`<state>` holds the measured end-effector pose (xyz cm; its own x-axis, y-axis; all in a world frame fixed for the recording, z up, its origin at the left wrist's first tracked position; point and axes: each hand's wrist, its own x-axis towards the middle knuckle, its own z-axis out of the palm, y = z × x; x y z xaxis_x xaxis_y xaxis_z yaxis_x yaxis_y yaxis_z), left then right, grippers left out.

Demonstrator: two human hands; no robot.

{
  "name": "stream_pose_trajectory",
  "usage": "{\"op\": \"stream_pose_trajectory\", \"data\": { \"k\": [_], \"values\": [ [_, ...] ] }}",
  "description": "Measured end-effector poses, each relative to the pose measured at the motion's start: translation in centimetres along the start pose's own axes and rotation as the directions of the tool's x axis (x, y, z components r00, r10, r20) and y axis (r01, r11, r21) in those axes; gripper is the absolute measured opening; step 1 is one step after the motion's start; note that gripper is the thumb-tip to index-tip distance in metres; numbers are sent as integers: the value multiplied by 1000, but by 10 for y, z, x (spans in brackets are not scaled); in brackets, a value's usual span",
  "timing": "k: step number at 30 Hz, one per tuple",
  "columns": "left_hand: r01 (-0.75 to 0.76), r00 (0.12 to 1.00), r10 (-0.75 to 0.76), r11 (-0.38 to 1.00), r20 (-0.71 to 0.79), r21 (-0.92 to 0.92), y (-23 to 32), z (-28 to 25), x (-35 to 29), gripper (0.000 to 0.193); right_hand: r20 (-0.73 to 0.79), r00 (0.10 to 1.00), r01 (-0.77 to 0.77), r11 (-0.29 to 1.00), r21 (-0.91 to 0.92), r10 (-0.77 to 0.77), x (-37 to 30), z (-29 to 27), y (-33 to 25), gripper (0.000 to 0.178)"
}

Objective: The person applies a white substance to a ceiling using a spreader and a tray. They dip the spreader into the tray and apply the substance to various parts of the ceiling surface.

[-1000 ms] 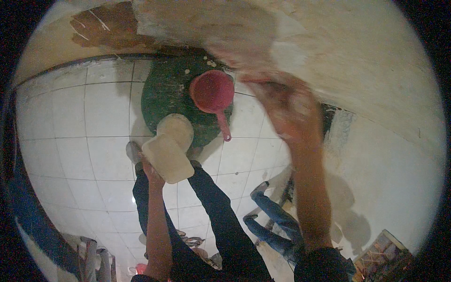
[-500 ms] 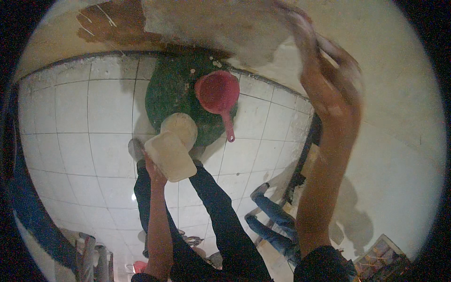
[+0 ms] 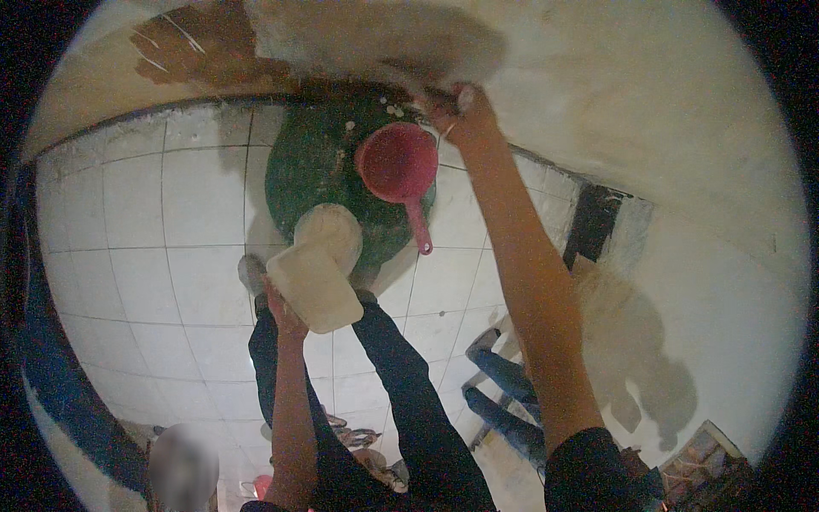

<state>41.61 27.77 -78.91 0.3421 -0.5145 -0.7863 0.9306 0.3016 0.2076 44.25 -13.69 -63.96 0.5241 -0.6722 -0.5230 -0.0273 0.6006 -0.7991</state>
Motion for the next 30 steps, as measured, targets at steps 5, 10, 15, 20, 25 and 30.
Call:
{"op": "stream_pose_trajectory", "data": {
  "k": [5, 10, 15, 20, 25, 30],
  "values": [
    [-146, 987, 123, 959, 106, 244, -1, 3, -10, 69, -35, 998, 54, 998, -44, -56, -48, 12, -79, 43],
    [49, 998, -45, 996, 54, -79, -1, 3, -6, 66, 96, 995, -60, 827, 559, 7, -146, 36, -114, 48],
    [-6, 1000, 7, 999, -29, 31, -2, 9, -7, 69, 143, 984, -136, 956, 260, 101, -104, 29, -26, 45],
    [51, 999, -52, 997, -8, -52, -4, 3, -2, 65, -40, 978, -182, 927, 328, 206, 0, 35, 23, 46],
    [48, 999, -48, 996, 13, -76, -4, 1, -11, 66, 484, 869, -406, 715, 569, 108, -35, 9, -58, 49],
    [35, 997, -27, 993, 70, -111, -2, 6, -6, 66, 144, 987, -142, 830, 539, 76, -97, 1, -68, 36]
  ]
}}
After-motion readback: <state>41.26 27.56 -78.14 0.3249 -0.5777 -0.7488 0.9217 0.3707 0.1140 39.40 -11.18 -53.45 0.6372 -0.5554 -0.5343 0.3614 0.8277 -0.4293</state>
